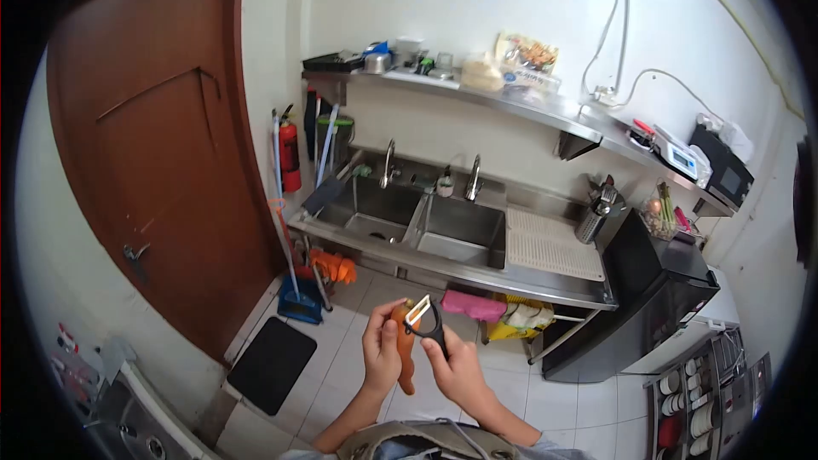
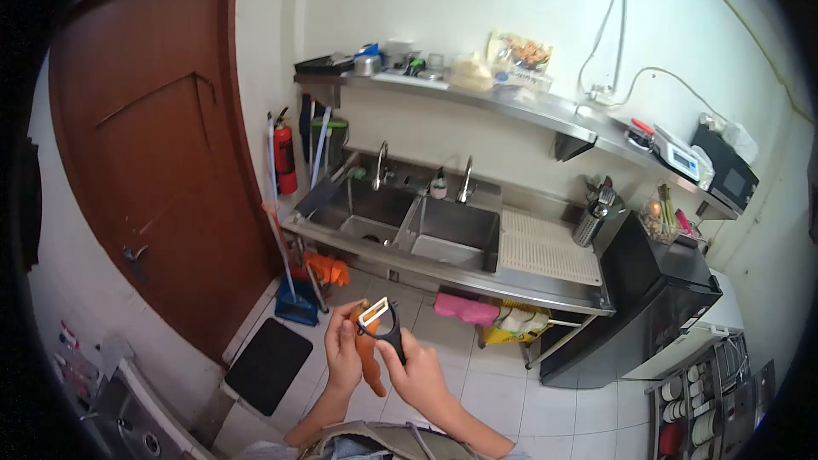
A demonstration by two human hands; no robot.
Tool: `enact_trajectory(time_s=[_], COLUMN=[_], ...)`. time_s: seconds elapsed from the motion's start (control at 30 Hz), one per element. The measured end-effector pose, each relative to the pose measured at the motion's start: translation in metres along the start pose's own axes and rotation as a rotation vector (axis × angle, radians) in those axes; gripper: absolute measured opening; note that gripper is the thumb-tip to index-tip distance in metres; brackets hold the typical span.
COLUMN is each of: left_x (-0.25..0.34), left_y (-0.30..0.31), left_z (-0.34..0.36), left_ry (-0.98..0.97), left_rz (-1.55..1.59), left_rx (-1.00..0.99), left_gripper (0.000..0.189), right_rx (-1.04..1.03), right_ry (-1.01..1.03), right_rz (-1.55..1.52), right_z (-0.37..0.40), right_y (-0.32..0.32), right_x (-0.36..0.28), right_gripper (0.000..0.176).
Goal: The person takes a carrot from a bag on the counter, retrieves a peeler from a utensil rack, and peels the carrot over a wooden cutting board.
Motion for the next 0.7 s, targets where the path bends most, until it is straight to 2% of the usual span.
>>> enact_trajectory(time_s=[0.2, 0.5, 0.7], left_x=[0.005, 0.004, 0.002], left_y=[0.001, 0.006, 0.012], left_z=[0.001, 0.002, 0.004], left_ry=[0.02, 0.146, 0.128], left_rz=[-0.026, 0.187, 0.188], left_rx=[-0.008, -0.061, 0.006], left_gripper=[0.034, 0.033, 0.034], right_rx=[-0.008, -0.111, -0.187], right_ry=[0.057, 0.102, 0.11], right_rz=[-0.006, -0.046, -0.083], right_z=[-0.003, -0.01, -0.017], right_y=[0.0, -0.001, -0.006], right_x=[0.0, -0.001, 0.002], right_gripper=[0.025, 0.022, 0.025])
Point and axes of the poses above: each hand's wrist, its own z-axis away from the middle knuckle, its own y-axis out of the back of the hand, x = y × z, the point moved 3 cm from there along -z, towards the middle knuckle, and after that the axes turned 7 degrees about y, right-handed, at the moved point
